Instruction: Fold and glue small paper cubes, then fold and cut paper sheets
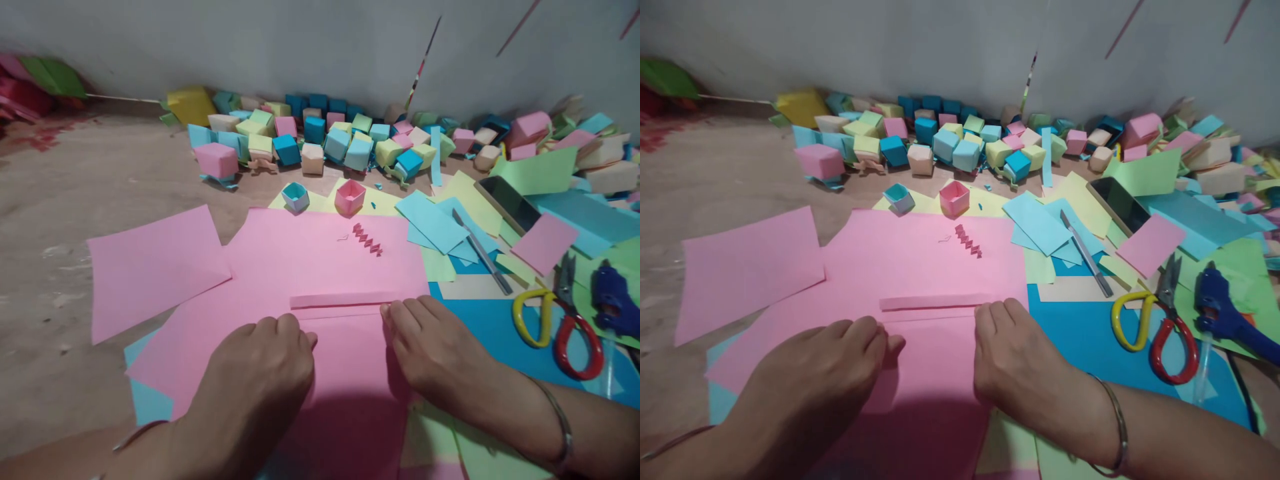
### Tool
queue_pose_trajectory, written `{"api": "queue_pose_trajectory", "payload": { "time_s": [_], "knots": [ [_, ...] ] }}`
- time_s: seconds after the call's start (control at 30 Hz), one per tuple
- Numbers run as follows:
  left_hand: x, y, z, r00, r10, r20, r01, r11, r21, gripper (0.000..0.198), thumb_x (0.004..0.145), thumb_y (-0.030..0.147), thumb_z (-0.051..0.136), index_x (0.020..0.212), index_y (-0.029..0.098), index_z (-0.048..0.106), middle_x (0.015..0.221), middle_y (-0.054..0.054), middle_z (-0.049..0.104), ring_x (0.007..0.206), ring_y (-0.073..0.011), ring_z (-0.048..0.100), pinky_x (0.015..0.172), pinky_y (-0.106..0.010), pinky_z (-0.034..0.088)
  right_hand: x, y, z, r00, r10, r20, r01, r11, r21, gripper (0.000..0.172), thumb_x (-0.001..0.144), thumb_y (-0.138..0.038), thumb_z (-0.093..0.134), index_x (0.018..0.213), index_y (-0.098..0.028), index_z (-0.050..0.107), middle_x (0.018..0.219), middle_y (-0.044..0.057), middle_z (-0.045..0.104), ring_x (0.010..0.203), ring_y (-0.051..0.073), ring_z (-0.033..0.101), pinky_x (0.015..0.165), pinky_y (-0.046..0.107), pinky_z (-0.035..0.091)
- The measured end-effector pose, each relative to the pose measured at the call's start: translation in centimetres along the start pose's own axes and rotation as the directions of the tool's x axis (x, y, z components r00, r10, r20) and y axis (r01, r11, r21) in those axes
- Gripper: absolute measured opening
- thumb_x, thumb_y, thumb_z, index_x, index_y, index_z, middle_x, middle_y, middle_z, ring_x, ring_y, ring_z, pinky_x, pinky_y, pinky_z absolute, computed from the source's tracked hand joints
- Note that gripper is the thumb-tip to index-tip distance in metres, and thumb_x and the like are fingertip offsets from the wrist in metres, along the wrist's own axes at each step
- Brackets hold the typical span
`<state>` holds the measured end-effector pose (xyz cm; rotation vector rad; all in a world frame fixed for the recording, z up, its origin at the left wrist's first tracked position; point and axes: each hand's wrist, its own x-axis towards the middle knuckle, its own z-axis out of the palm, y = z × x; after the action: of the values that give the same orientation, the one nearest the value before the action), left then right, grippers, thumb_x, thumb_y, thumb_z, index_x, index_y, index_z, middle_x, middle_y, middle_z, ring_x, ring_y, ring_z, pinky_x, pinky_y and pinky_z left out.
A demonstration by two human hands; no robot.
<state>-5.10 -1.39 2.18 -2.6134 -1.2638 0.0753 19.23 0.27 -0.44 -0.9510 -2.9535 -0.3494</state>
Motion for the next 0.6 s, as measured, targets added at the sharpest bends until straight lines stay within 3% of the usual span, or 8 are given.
{"api": "queue_pose_trajectory", "payload": {
  "time_s": [0.13, 0.3, 0.6],
  "knots": [
    [0.7, -0.3, -0.5, 1.000, -0.002, -0.020, 0.000, 0.997, -0.074, 0.025, 0.078, 0.003, 0.049, 0.064, 0.021, 0.061, 0.060, -0.006, 0.056, 0.053, -0.0228, 0.051, 0.048, -0.035, 0.035, 0.4, 0.6, -0.2, 0.999, -0.015, -0.038, 0.018, 0.998, 0.063, 0.020, 0.080, -0.001, 0.050, 0.071, -0.017, 0.058, 0.074, 0.007, 0.052, 0.066, 0.021, 0.040, 0.059, 0.038, 0.022],
    [1.6, -0.6, -0.2, 0.995, 0.041, 0.085, -0.027, 0.986, -0.163, 0.028, 0.068, -0.004, 0.047, 0.071, 0.020, 0.060, 0.068, -0.005, 0.060, 0.059, -0.0232, 0.053, 0.050, -0.035, 0.038, 0.8, 1.0, -0.8, 0.999, -0.003, -0.042, 0.005, 0.998, 0.061, 0.021, 0.080, 0.001, 0.050, 0.073, -0.017, 0.058, 0.077, 0.009, 0.056, 0.068, 0.020, 0.043, 0.061, 0.038, 0.023],
    [1.8, -0.4, 0.2, 0.995, 0.058, 0.083, -0.050, 0.994, -0.098, 0.022, 0.078, 0.001, 0.044, 0.073, 0.019, 0.057, 0.066, -0.005, 0.055, 0.055, -0.0227, 0.050, 0.049, -0.036, 0.040, 1.4, 1.2, -0.6, 0.995, 0.018, -0.102, -0.020, 1.000, -0.015, 0.025, 0.082, 0.002, 0.047, 0.070, -0.017, 0.058, 0.066, 0.006, 0.052, 0.062, 0.018, 0.036, 0.061, 0.037, 0.019]
  ]
}}
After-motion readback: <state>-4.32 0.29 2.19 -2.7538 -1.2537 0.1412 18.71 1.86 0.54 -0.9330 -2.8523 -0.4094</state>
